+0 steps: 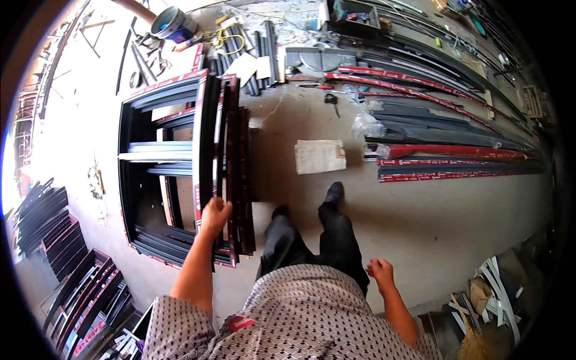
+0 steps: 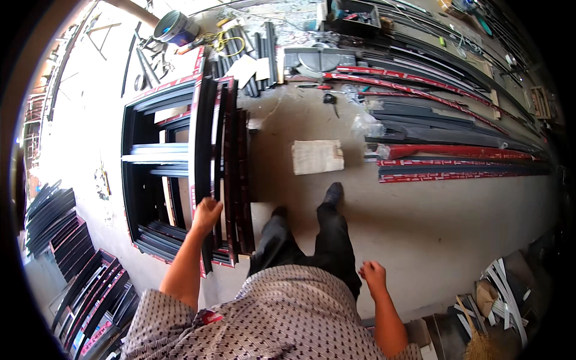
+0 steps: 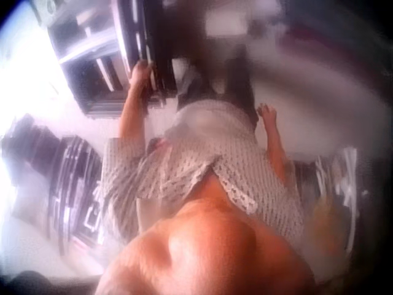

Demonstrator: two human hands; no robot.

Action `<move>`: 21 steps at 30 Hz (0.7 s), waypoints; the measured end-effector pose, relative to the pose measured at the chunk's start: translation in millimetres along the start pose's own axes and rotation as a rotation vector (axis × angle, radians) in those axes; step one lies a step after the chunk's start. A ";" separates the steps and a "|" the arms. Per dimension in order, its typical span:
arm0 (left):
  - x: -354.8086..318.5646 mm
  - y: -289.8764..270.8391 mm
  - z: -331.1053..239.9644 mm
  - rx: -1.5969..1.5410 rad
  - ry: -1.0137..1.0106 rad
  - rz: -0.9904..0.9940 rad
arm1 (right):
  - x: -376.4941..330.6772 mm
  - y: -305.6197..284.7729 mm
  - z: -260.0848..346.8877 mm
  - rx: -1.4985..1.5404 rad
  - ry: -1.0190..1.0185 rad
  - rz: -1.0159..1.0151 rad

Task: The person carries two aluminum window frame profiles across a workshop floor and places them on a stack. Then the person sits on the floor, picks up a tape measure, and measures the length of an aluminum profile, marking the measurement with a pen.

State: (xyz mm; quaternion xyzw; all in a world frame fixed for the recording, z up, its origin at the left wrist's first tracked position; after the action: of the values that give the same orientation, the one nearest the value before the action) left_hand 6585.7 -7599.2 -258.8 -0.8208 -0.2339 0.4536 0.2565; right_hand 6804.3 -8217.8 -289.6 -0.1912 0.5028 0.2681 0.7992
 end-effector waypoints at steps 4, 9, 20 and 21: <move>-66.8 85.8 -28.9 -0.107 -0.091 0.264 | 47.0 -11.1 80.7 -0.046 -0.100 0.075; -79.9 112.7 -105.8 -0.055 -0.185 0.335 | 83.5 -15.9 135.5 -0.288 -0.193 0.094; 74.6 35.1 -198.0 0.222 -0.154 0.484 | 134.5 49.8 234.1 -0.719 0.007 0.160; 95.7 28.4 -202.5 0.247 -0.146 0.497 | 141.2 55.8 245.6 -0.708 0.025 0.148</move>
State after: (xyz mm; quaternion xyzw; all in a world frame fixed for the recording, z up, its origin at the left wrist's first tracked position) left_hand 6810.9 -7604.1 -244.1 -0.7807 0.0134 0.5856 0.2178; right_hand 6991.4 -7999.5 -316.1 -0.4225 0.4011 0.4805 0.6556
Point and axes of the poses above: each hand's wrist, its own x-axis towards the middle knuckle, its own y-axis out of the palm, z = x × y, the point moved 7 cm from there along x, towards the middle knuckle, and after that the axes turned 11 degrees about z, right-handed, at the moved point
